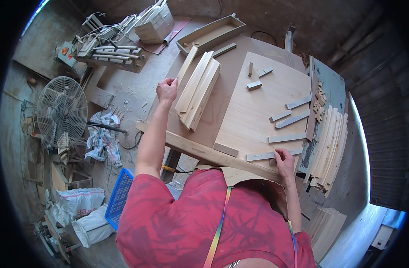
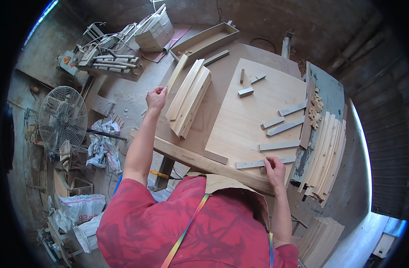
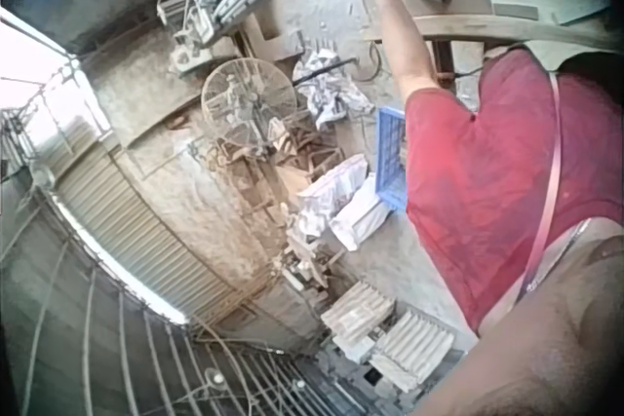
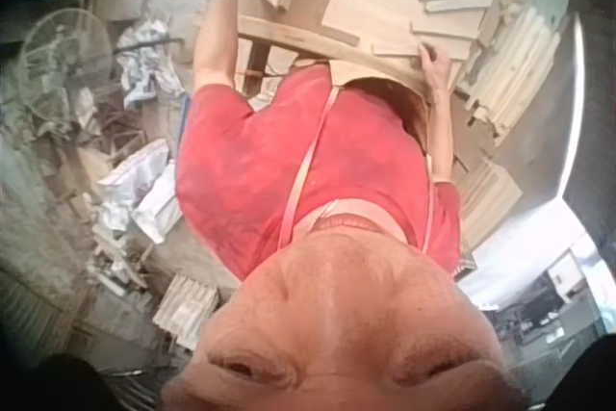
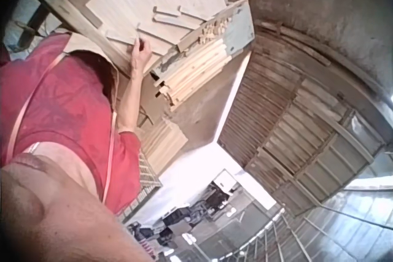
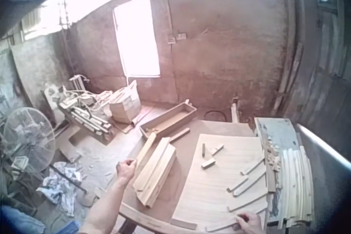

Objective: The person is sorting and arranging multiple wooden slats on a workbench in a workshop.

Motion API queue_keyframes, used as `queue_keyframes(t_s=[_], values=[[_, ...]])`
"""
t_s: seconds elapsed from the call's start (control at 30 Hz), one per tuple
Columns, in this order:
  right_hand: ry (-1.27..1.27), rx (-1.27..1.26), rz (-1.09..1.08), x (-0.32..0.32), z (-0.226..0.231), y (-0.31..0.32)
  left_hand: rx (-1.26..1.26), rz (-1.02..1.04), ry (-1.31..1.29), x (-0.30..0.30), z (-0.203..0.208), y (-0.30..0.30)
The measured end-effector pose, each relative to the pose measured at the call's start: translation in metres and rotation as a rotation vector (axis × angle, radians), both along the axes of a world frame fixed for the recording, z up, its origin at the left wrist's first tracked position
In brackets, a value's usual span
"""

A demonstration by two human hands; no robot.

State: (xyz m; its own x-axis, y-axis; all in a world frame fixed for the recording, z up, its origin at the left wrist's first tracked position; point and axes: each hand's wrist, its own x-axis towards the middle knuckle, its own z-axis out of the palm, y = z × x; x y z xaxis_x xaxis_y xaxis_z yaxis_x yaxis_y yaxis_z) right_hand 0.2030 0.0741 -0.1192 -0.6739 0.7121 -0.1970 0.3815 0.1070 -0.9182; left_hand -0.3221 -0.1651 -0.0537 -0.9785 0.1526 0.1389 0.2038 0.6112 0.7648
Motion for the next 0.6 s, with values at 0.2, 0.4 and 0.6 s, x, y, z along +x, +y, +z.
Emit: queue_keyframes(t_s=[0.2, 0.4, 0.6], values=[[0.017, 0.06, -0.086, -0.004, 0.0, -0.014, -0.069, -0.001, -0.088, -0.014, -0.022, 0.03], [0.039, 0.06, -0.142, -0.006, -0.002, -0.018, -0.13, -0.04, -0.054, -0.016, -0.029, 0.046], [-0.001, 0.043, -0.126, -0.01, 0.006, -0.02, -0.147, -0.098, -0.061, -0.001, -0.017, 0.046]])
